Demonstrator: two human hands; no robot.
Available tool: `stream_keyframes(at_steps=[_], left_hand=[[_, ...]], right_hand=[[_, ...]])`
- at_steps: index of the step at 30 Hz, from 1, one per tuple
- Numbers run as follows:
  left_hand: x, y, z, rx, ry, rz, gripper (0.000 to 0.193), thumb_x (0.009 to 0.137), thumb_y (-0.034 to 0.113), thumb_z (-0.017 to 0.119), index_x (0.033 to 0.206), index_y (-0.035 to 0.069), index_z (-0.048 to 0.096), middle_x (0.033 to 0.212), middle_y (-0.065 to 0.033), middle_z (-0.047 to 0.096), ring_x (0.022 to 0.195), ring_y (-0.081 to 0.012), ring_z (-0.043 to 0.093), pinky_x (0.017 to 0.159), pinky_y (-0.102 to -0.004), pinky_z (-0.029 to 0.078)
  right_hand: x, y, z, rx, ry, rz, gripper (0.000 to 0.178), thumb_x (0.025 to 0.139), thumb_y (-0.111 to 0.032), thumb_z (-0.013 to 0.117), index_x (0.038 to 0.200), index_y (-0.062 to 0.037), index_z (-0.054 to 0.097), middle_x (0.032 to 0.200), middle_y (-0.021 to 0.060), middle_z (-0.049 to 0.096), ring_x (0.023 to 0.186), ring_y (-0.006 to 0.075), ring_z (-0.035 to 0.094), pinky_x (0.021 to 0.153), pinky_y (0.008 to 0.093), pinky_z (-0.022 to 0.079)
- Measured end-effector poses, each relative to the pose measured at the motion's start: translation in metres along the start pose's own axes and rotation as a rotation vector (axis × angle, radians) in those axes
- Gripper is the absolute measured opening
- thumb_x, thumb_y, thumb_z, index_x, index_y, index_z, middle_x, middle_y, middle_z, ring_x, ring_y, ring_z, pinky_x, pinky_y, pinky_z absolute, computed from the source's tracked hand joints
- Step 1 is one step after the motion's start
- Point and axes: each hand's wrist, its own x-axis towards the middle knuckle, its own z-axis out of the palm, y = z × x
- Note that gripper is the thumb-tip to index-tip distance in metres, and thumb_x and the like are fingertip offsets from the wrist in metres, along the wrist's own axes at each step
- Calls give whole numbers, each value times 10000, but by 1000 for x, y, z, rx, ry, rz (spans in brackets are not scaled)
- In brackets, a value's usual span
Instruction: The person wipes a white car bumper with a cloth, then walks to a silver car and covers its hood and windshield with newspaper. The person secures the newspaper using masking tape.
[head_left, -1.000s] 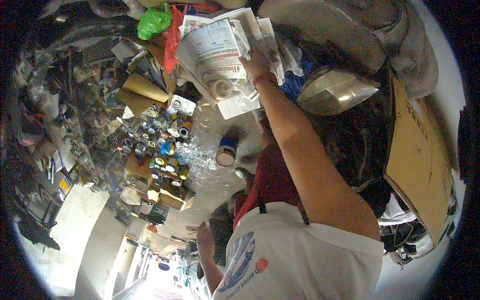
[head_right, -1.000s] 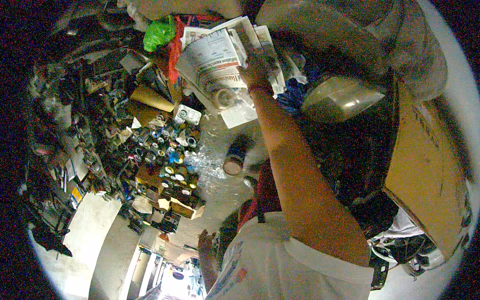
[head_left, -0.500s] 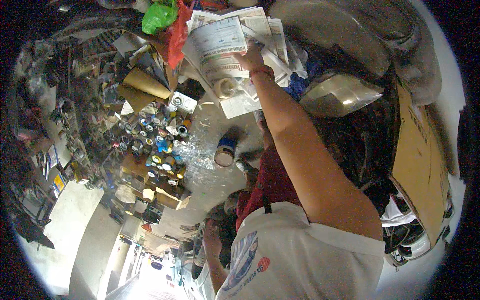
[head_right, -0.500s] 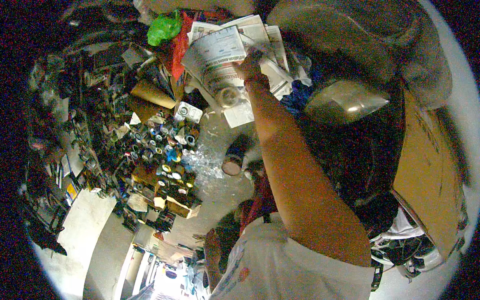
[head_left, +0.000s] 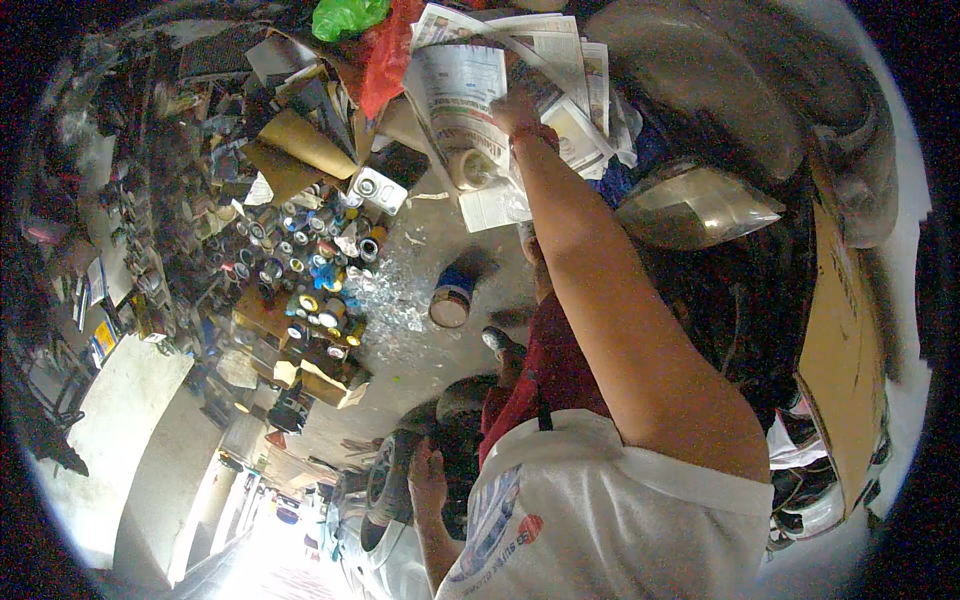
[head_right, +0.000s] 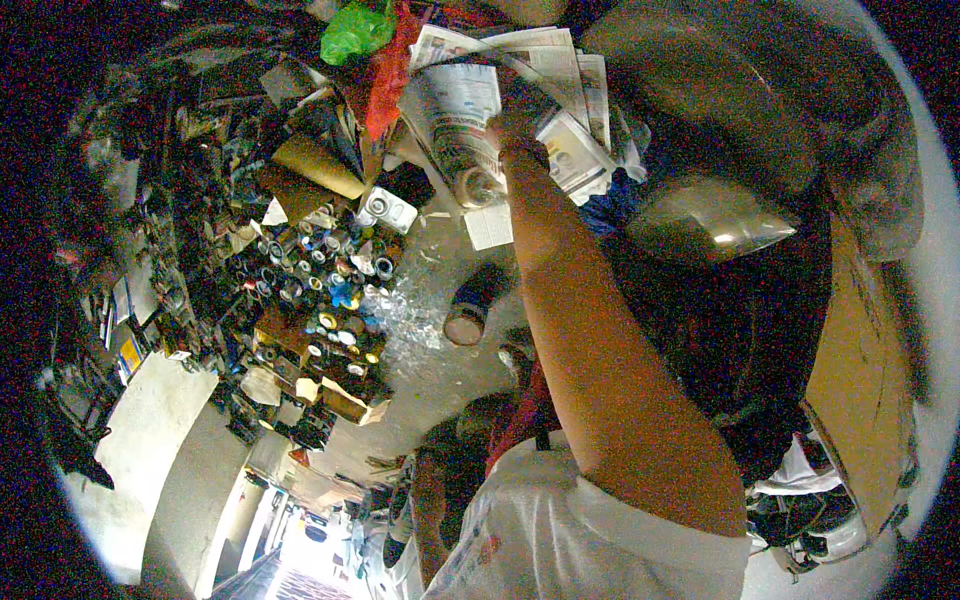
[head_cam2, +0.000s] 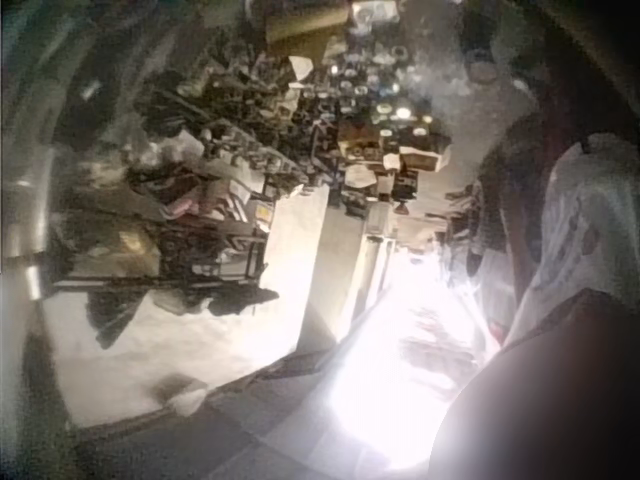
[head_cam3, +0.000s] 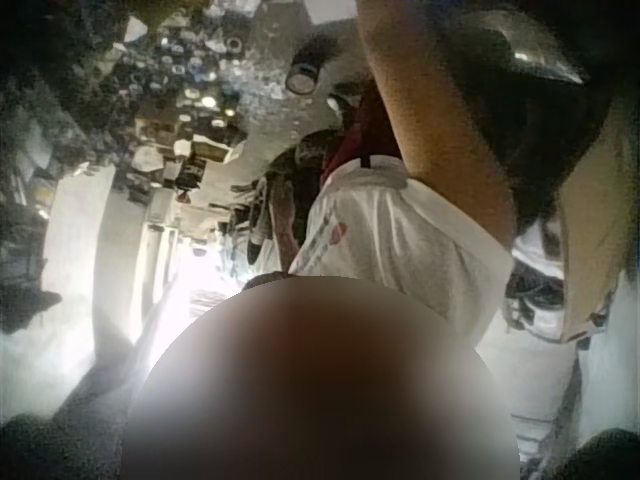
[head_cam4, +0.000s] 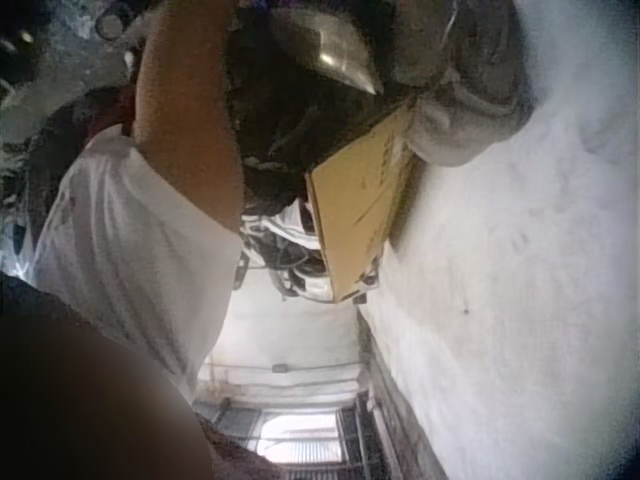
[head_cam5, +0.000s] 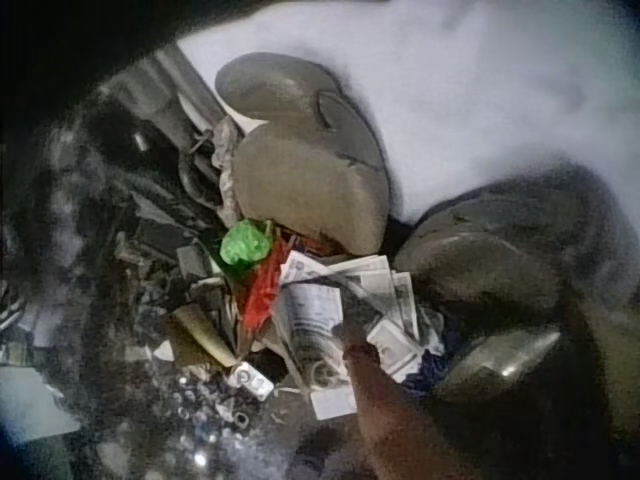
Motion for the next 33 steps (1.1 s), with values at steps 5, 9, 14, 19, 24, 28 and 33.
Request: stream_keyframes(at_steps=[5,9,14,19,24,28,33], left_hand=[[10,18,-8,117,-8,136,473,1056,225,584,1470,5,523,1393,-269,608,1287,-420,591,1087,-492,469],[41,56,-16,88,51,373,553,1030,239,625,1501,-4,468,1443,-273,563,1339,-455,537,1126,-513,431],[76,78,-8,138,413,467,604,972,320,695,1444,-3,502,1407,-241,566,1280,-474,550,1078,-558,437],[81,1,-15,-104,517,502,564,947,406,705,1312,-12,604,1193,-218,669,1101,-436,649,938,-533,512],[70,-47,-5,109,575,369,447,991,417,645,1025,-27,679,822,-216,670,688,-371,658,626,-478,514],[58,-75,17,306,486,324,388,1022,333,622,902,-35,650,621,-205,583,501,-378,543,506,-472,437],[16,-193,73,22,318,76,336,1018,303,615,1008,-21,705,779,-237,700,620,-368,657,567,-450,493]], right_hand=[[-86,-49,-26,644,680,105,342,993,-304,579,1048,17,686,1042,295,701,966,467,680,873,541,522],[-239,-136,-84,1078,376,-3,366,1040,-340,559,978,2,672,771,211,699,700,339,707,662,457,555],[-384,-212,-62,1469,-180,-99,345,1048,-296,600,1214,-3,676,1035,122,737,944,251,703,833,441,557],[-412,-234,-100,2089,-585,77,414,1074,-310,593,1354,-5,612,1271,63,698,1122,173,662,957,365,551],[-315,-142,-35,1718,-397,233,467,1080,-471,500,1244,-59,644,1079,70,723,931,196,710,822,347,594],[-177,23,15,725,506,116,297,956,-279,660,1092,-20,711,1073,150,743,917,301,721,837,410,545],[-102,154,-16,-61,573,235,484,964,-367,638,1285,-6,670,1234,230,713,1106,367,706,975,440,541]])
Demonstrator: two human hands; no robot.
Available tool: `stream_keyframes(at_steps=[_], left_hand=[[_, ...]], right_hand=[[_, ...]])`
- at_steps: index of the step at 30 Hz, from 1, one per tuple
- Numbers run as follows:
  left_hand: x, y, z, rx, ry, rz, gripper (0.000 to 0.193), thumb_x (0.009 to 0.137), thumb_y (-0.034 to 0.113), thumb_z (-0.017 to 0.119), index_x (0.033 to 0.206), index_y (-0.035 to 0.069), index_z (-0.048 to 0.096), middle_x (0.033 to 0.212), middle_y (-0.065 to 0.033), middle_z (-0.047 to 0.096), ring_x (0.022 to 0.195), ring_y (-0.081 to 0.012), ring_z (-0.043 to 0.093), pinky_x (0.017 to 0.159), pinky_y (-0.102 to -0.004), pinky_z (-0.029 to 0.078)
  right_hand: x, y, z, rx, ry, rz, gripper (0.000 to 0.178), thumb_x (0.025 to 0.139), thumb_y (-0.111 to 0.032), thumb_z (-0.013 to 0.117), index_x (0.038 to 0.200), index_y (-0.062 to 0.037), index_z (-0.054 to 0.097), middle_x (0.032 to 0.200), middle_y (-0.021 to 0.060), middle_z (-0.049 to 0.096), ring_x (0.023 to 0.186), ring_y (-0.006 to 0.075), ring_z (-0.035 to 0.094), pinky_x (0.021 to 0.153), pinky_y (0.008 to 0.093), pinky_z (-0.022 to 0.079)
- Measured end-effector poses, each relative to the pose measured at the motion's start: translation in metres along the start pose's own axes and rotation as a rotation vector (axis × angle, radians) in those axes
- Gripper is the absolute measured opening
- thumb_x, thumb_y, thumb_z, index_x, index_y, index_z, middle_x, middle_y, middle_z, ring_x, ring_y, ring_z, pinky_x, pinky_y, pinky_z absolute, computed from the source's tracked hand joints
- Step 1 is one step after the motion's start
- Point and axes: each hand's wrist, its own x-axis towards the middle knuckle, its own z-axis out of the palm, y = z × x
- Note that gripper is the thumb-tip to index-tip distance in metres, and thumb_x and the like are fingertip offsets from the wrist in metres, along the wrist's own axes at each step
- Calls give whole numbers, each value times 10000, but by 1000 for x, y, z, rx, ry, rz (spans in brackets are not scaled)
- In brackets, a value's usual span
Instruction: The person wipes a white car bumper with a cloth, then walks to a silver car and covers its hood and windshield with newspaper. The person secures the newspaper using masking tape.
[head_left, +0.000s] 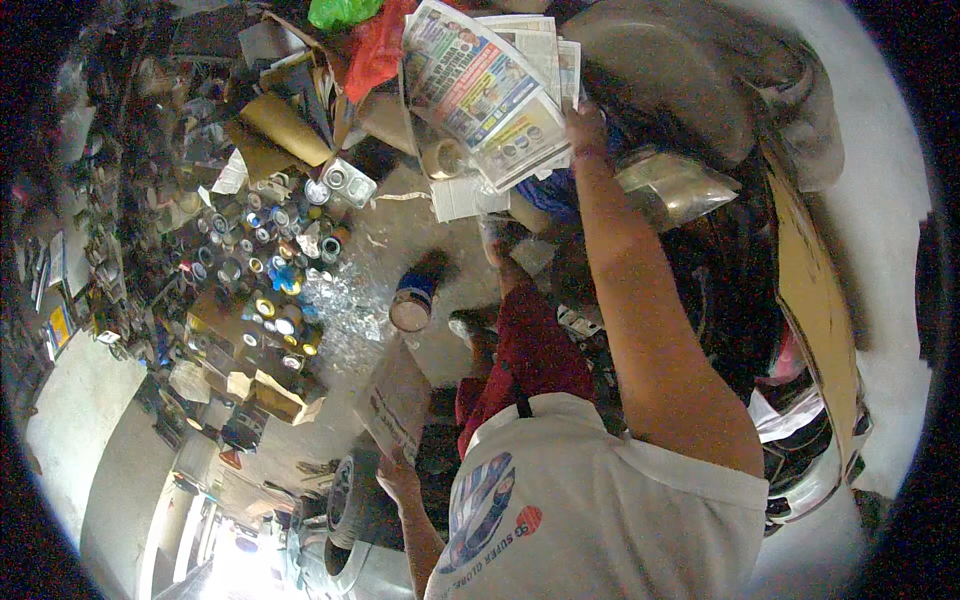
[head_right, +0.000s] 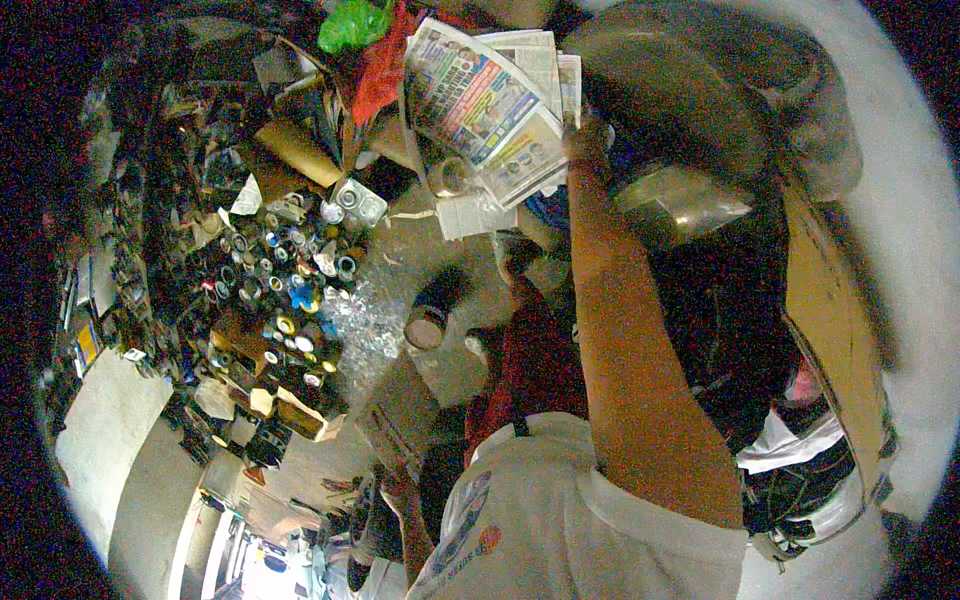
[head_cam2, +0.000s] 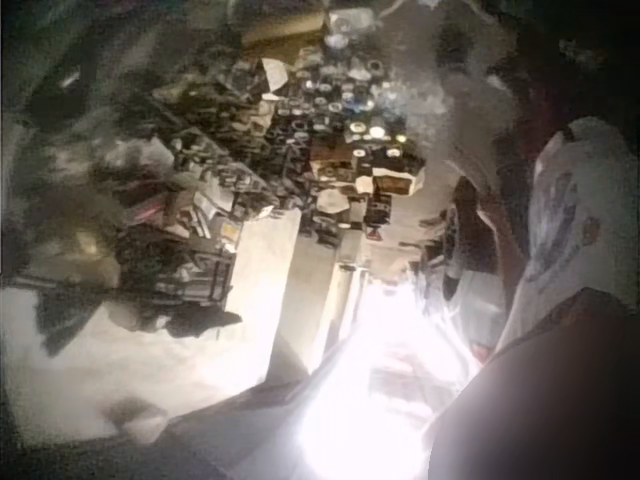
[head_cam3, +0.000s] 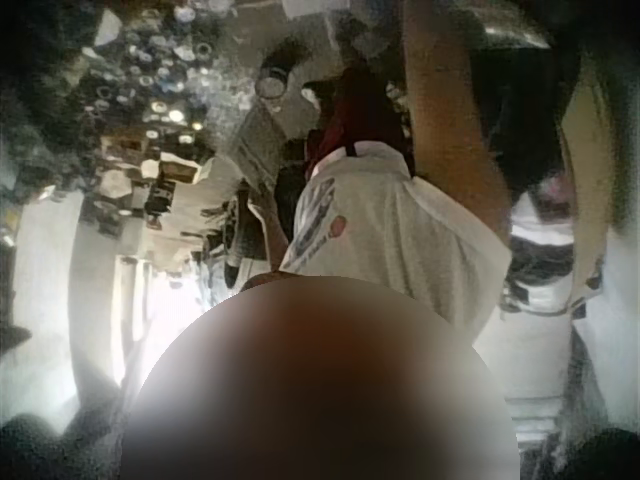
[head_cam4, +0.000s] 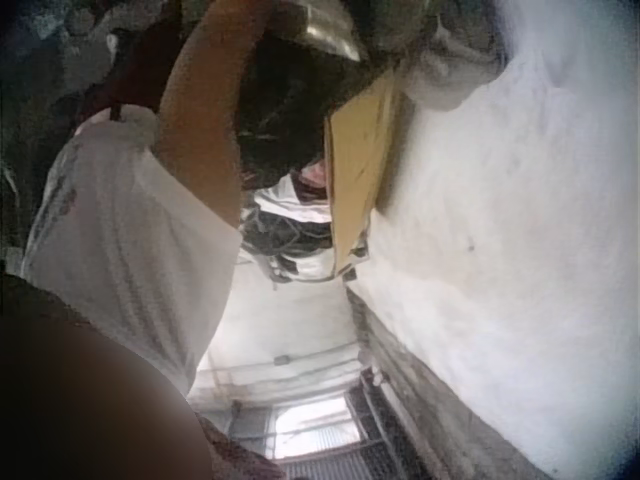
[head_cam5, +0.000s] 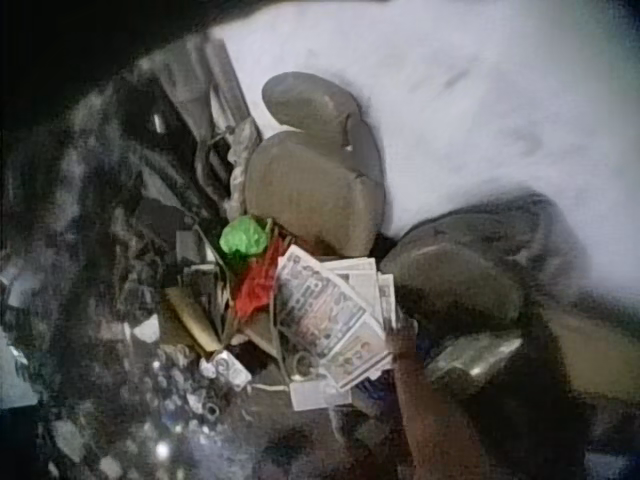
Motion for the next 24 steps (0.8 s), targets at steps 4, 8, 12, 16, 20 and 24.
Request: stream_keyframes(at_steps=[4,8,12,16,20,24], left_hand=[[-42,-31,6,29,-213,-180,368,994,314,626,1101,-22,731,919,-255,739,838,-399,739,698,-465,547],[-62,-21,16,-96,-257,-366,403,987,328,618,1100,-43,729,997,-275,744,930,-433,738,793,-486,556],[-52,-26,17,-98,-247,-323,418,992,351,627,1113,-35,732,980,-271,747,938,-426,741,794,-479,561],[-32,14,15,-242,-191,-347,385,1012,327,634,1140,-23,729,987,-262,751,939,-395,747,797,-462,564],[-7,77,-14,-77,-235,-232,327,1036,270,624,1152,-20,720,999,-249,756,926,-353,752,811,-449,560],[-1,82,-16,-85,-189,-135,281,1030,223,612,1155,-9,710,985,-226,757,915,-377,745,814,-446,558]], right_hand=[[37,2,8,342,-78,241,647,932,-363,684,1432,20,536,1342,232,655,1198,407,655,1037,461,516],[41,-58,-41,311,103,257,641,858,-192,778,1389,45,508,1346,243,630,1233,428,626,1054,465,496],[57,-70,-40,337,22,167,659,830,-200,770,1400,15,520,1358,294,613,1291,432,580,1108,483,458],[73,-83,-21,404,-62,252,641,790,-245,779,1371,-28,617,1395,293,595,1341,433,549,1163,510,417],[91,-108,-27,48,-38,-90,654,859,-437,716,1378,-54,608,1330,288,644,1228,480,614,1090,563,455],[104,-108,-20,-170,-15,-271,580,918,-397,652,1390,-62,609,1274,248,676,1116,429,645,1009,534,487]])
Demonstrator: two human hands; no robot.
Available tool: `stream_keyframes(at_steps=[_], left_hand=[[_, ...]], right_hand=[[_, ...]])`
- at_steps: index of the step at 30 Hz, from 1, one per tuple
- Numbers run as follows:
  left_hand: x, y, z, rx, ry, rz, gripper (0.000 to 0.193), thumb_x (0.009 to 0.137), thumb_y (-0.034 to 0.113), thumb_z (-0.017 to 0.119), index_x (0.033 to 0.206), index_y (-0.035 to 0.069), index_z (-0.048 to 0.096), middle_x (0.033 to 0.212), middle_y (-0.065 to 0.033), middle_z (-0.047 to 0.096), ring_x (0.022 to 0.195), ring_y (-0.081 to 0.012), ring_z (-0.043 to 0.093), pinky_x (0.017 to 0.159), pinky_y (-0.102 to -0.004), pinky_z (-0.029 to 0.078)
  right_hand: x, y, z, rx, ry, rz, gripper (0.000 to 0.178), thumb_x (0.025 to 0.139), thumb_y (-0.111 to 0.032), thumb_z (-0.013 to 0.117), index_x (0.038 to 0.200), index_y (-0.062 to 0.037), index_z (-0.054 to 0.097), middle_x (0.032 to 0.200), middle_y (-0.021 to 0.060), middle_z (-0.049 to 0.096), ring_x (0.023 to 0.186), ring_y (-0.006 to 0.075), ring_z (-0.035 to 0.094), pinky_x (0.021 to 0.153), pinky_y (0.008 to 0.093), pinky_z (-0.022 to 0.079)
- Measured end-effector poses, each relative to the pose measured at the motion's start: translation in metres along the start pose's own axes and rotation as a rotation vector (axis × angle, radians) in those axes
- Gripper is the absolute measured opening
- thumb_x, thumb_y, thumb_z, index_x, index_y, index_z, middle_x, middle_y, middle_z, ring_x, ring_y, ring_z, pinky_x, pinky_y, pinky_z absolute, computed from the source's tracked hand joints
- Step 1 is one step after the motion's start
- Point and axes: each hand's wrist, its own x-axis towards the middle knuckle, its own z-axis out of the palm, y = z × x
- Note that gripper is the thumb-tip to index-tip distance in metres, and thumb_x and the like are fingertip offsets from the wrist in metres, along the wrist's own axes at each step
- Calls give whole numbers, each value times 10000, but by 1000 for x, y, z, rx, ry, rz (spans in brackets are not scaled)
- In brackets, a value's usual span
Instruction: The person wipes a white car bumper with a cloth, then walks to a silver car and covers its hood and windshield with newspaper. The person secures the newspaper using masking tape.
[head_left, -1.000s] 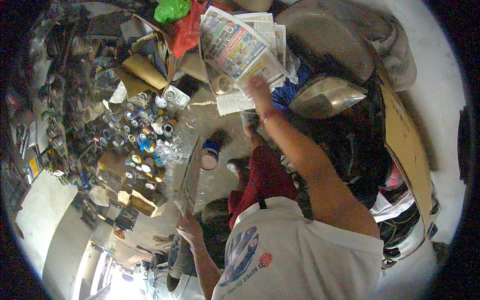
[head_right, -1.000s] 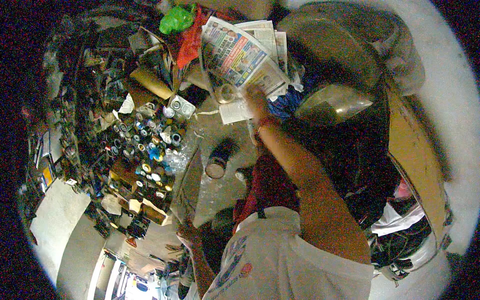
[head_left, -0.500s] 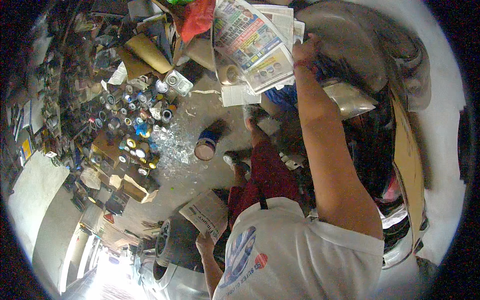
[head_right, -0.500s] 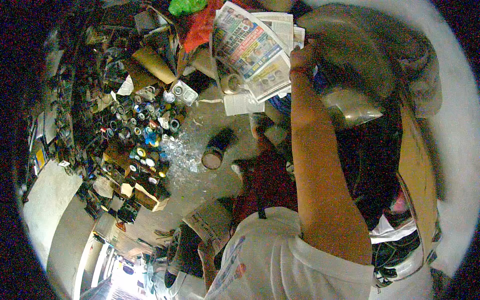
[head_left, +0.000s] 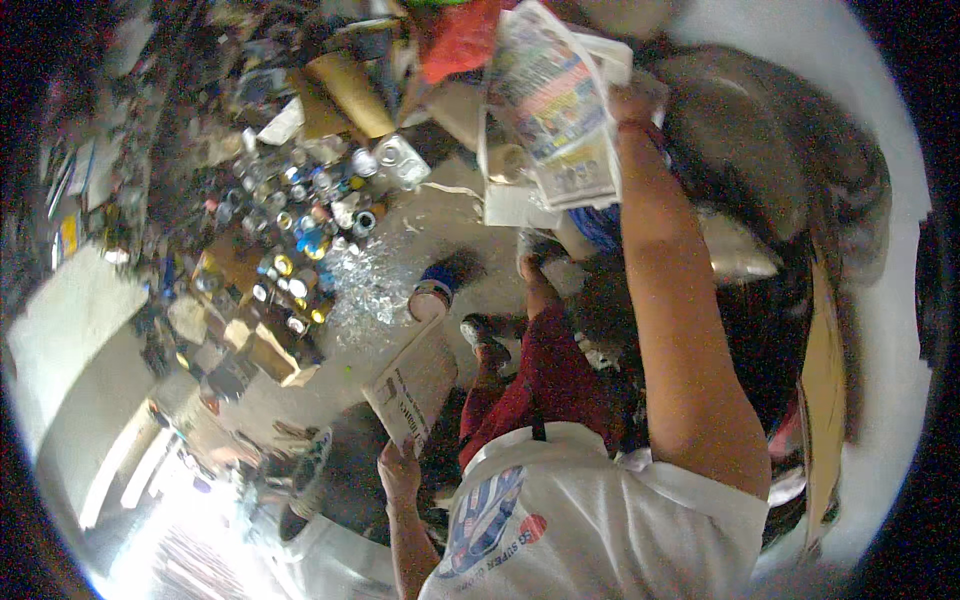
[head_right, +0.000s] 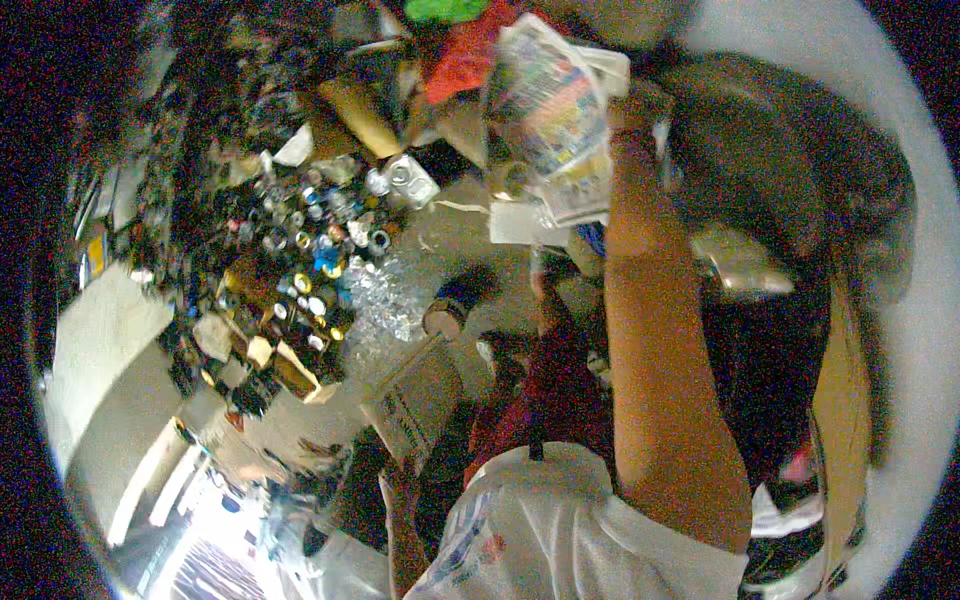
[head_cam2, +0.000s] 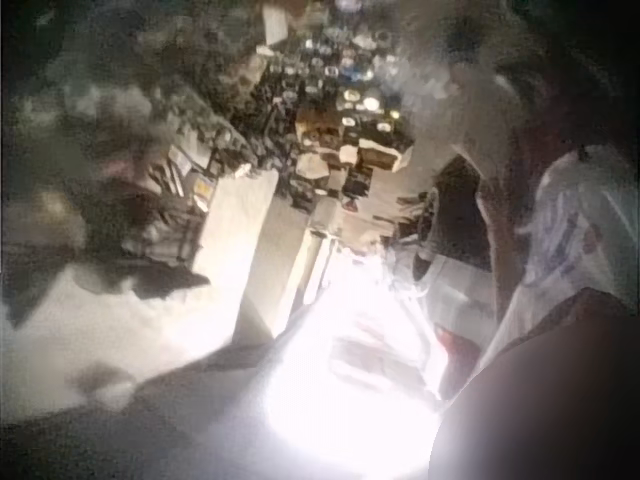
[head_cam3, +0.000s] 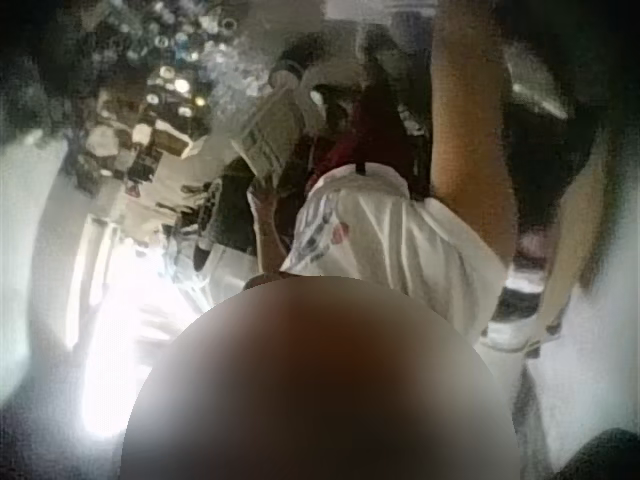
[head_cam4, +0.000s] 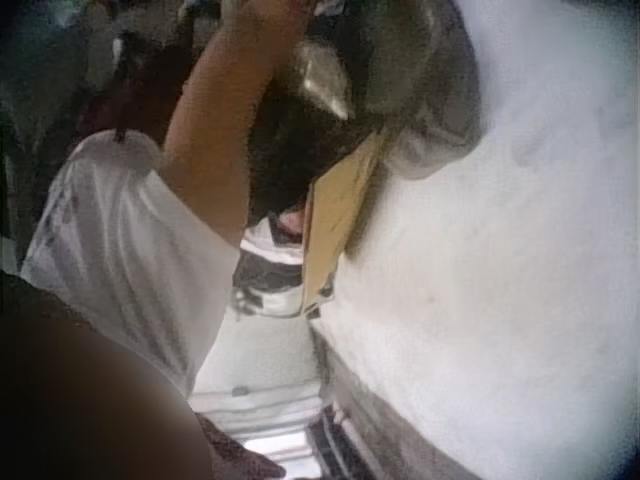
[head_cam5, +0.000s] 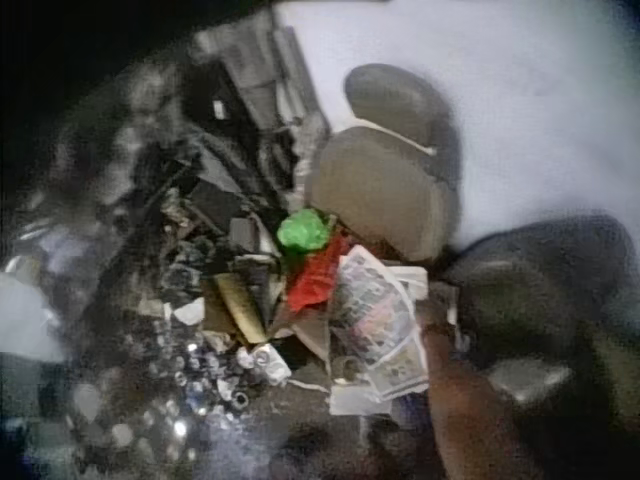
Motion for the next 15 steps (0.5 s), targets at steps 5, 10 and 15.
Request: stream_keyframes(at_steps=[5,10,15], left_hand=[[3,8,-18,37,103,107,257,994,209,621,1162,37,708,924,-216,742,909,-436,723,768,-477,562],[-5,-63,30,-112,117,-64,232,958,252,642,1107,97,730,881,-226,729,857,-455,704,726,-526,564],[-19,-98,28,-171,188,-170,263,943,305,632,1066,96,734,861,-217,733,829,-426,725,752,-529,572]], right_hand=[[-7,61,-10,255,76,5,479,992,-265,569,1428,-69,598,1202,187,715,972,333,675,899,461,532],[-49,111,-77,515,389,44,415,1054,-186,518,1440,-53,595,1178,164,727,917,281,689,849,410,560],[-192,18,-221,402,578,126,463,1071,-320,595,1350,48,622,1346,296,636,1220,403,643,1039,445,520]])
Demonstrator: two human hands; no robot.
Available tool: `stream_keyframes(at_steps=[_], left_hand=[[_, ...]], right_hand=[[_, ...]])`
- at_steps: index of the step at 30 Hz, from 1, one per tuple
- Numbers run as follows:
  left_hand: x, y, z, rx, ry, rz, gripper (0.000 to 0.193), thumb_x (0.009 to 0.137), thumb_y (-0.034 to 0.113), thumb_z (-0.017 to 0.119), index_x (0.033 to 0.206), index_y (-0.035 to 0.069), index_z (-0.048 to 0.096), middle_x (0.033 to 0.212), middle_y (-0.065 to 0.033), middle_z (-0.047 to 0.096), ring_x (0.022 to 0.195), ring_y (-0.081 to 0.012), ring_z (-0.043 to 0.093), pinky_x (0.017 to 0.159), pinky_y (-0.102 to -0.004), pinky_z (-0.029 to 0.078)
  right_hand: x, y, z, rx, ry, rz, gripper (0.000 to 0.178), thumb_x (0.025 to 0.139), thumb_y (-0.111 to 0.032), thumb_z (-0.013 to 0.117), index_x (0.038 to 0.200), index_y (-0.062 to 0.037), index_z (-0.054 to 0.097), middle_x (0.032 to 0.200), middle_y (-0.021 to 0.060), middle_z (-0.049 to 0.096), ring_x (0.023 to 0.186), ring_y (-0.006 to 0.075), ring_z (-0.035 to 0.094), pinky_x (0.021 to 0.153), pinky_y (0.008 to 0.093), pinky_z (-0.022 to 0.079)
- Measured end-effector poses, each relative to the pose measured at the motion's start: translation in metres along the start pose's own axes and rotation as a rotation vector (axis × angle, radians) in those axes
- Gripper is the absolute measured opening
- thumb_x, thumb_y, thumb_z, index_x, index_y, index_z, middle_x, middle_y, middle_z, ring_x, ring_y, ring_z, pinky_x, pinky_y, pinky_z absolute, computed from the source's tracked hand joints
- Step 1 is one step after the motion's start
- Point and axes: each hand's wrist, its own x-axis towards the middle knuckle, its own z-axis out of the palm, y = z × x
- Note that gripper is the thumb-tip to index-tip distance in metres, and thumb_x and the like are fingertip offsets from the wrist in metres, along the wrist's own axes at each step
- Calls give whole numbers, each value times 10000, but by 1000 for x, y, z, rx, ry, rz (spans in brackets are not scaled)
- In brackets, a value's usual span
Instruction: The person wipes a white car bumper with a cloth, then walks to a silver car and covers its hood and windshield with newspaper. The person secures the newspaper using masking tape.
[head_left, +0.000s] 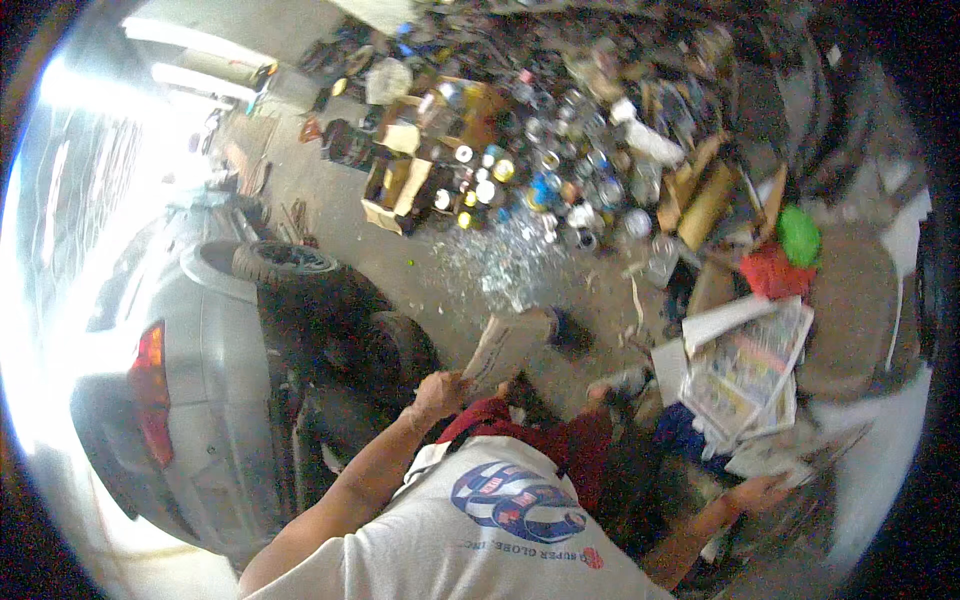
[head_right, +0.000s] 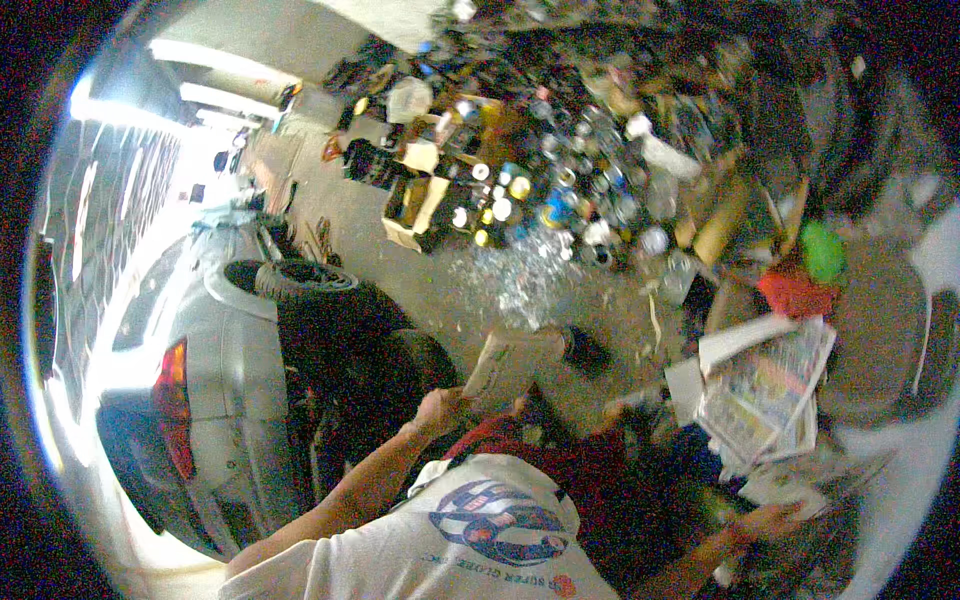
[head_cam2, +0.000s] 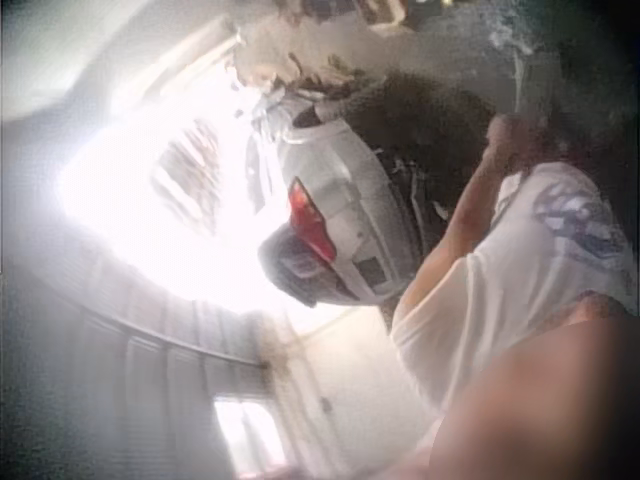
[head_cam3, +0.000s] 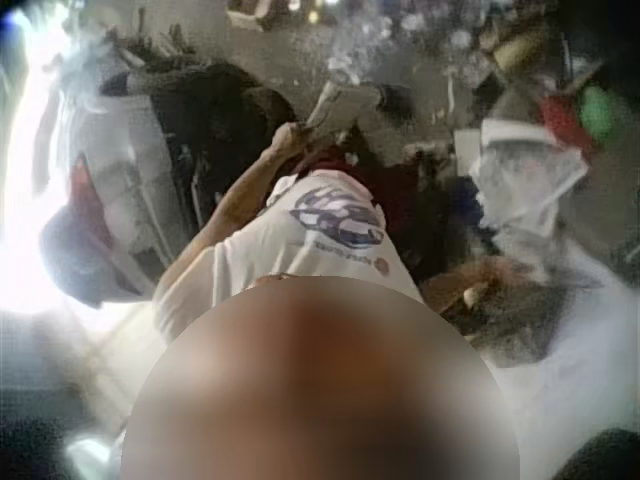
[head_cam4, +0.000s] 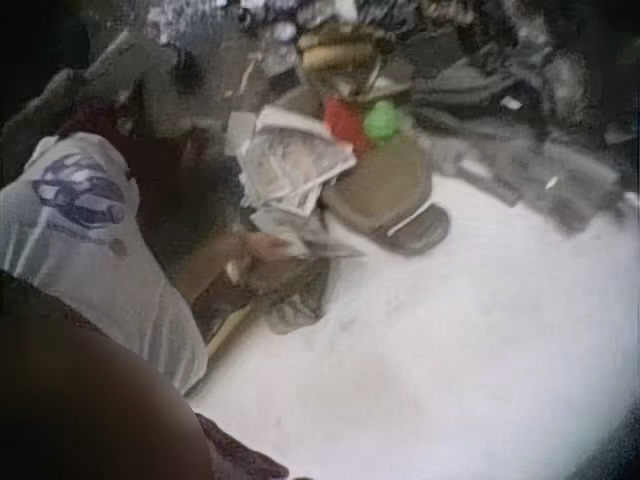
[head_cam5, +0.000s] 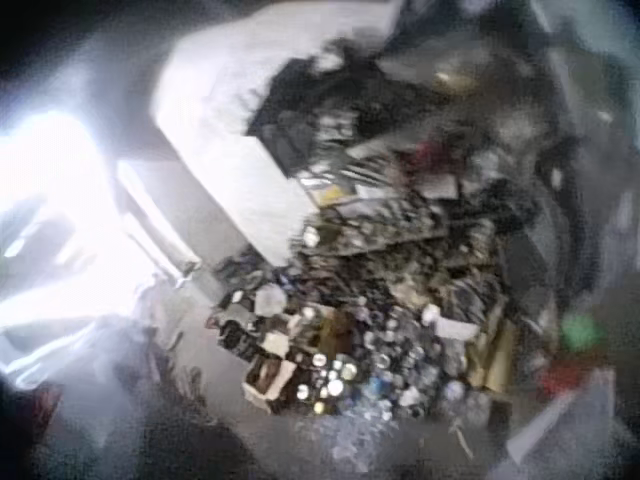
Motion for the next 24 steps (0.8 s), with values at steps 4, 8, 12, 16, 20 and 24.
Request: stream_keyframes(at_steps=[4,8,12,16,20,24], left_hand=[[-11,-94,38,-251,102,3,279,965,295,595,1150,135,729,964,-230,736,905,-451,705,819,-548,562],[-39,-162,23,-425,218,-100,298,950,278,611,1192,148,727,976,-225,738,903,-462,701,833,-550,556],[-43,-248,26,-586,417,-120,271,911,219,642,1138,116,751,944,-230,730,903,-443,701,831,-526,560],[-69,-336,41,-778,566,-279,272,925,217,631,1147,111,746,949,-237,725,903,-444,697,809,-517,552],[-101,-406,14,-1060,713,-408,281,941,242,634,1156,97,743,946,-241,722,900,-442,699,786,-504,546],[-107,-465,3,-944,862,-585,270,956,258,648,981,1,726,888,-265,705,855,-453,692,746,-503,534]], right_hand=[[-100,-130,-62,126,-226,-60,547,1076,-339,570,1377,118,554,1342,328,620,1238,449,612,1070,476,484],[-203,-199,-65,108,-341,-438,585,1093,-349,528,1403,147,514,1376,347,589,1265,463,590,1091,469,461],[-321,-318,-96,317,-688,-606,496,1083,-352,529,1343,66,590,1340,309,628,1227,460,609,1049,481,472],[-434,-417,-114,-29,-931,-897,425,1040,-337,538,1304,-17,633,1058,266,719,974,470,680,825,579,520],[-511,-440,-74,-43,-986,-1122,402,1018,-318,567,1277,-22,648,1011,272,709,939,483,673,810,576,530],[-581,-494,-75,-170,-1177,-1217,384,996,-290,592,1258,-18,660,1046,286,700,959,491,667,832,573,528]])
